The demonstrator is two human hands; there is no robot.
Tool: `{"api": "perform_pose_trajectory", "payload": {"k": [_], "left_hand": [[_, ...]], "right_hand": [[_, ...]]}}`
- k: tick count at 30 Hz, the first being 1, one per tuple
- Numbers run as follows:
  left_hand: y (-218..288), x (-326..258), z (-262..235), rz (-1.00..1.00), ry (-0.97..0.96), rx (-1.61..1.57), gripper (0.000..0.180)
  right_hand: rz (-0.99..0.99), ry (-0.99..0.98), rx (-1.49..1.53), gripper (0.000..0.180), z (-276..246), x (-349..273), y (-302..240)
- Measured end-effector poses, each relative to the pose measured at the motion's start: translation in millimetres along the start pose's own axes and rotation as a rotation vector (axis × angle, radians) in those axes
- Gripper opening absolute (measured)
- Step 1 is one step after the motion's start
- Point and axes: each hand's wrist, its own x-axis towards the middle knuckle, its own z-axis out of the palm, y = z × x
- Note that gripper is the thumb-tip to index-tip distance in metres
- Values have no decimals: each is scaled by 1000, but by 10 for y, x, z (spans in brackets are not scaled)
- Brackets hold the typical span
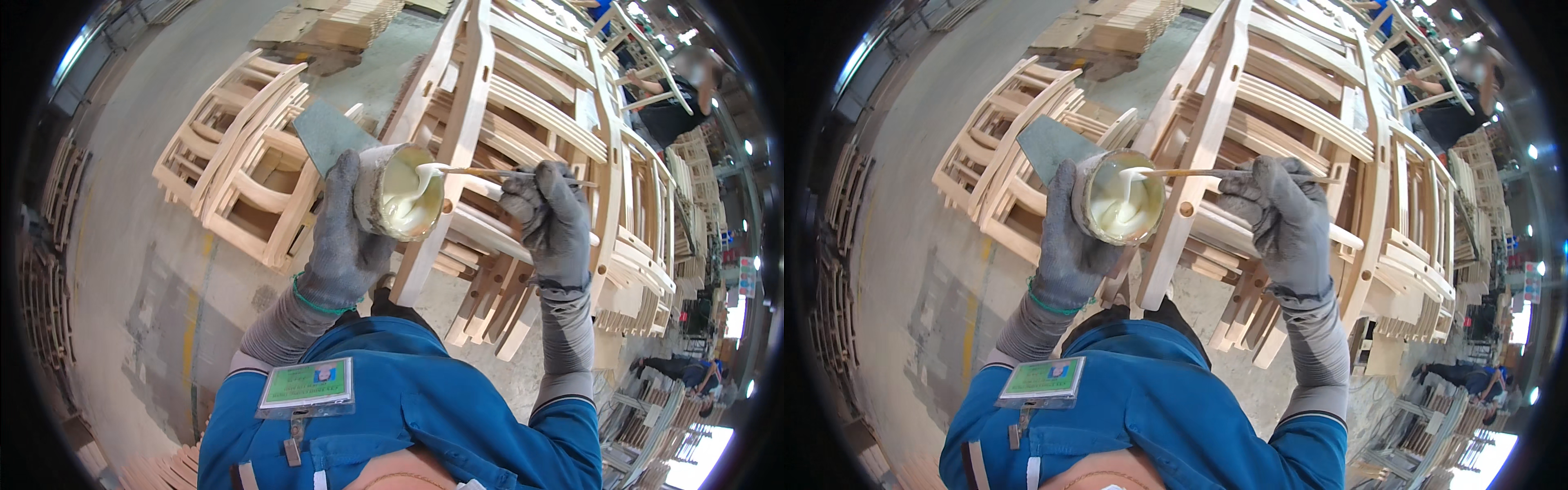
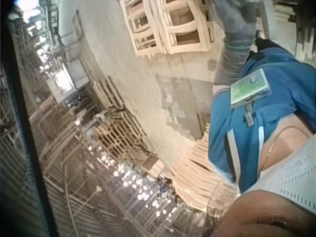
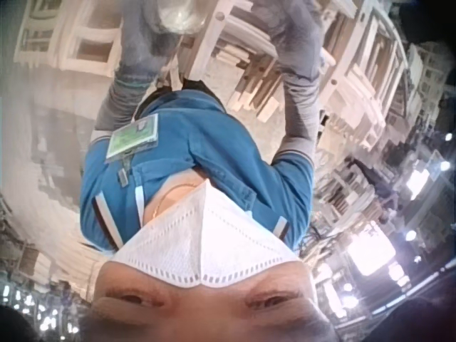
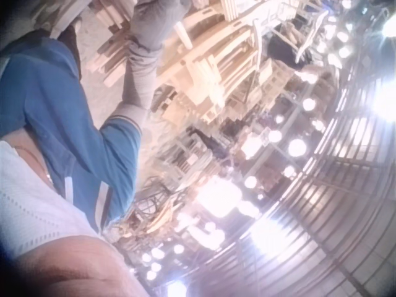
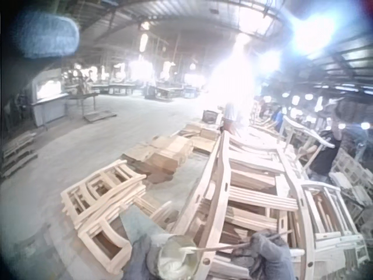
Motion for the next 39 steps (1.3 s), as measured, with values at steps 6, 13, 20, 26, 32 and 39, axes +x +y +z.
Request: {"api": "perform_pose_trajectory", "payload": {"k": [6, 13, 20, 26, 32, 39], "left_hand": [[-151, -42, 48, 379, -211, 361, 66], [17, 107, 68, -237, -25, -490, 52], [126, 194, -34, -224, 66, -495, 49], [77, 175, -223, -204, 80, -514, 47], [64, 176, -363, -176, 219, -395, 45], [125, 215, -429, -200, 162, -593, 53]], "right_hand": [[111, 241, 57, 20, 62, -103, 125], [-7, 319, -27, 17, -314, -153, -171], [-485, 594, -1158, 22, -1215, 103, -1288], [-433, 567, -1531, 27, -1458, 554, -1122], [-354, 582, -1773, 29, -1415, 686, -1016], [-296, 501, -1993, 23, -1354, 757, -904]]}}
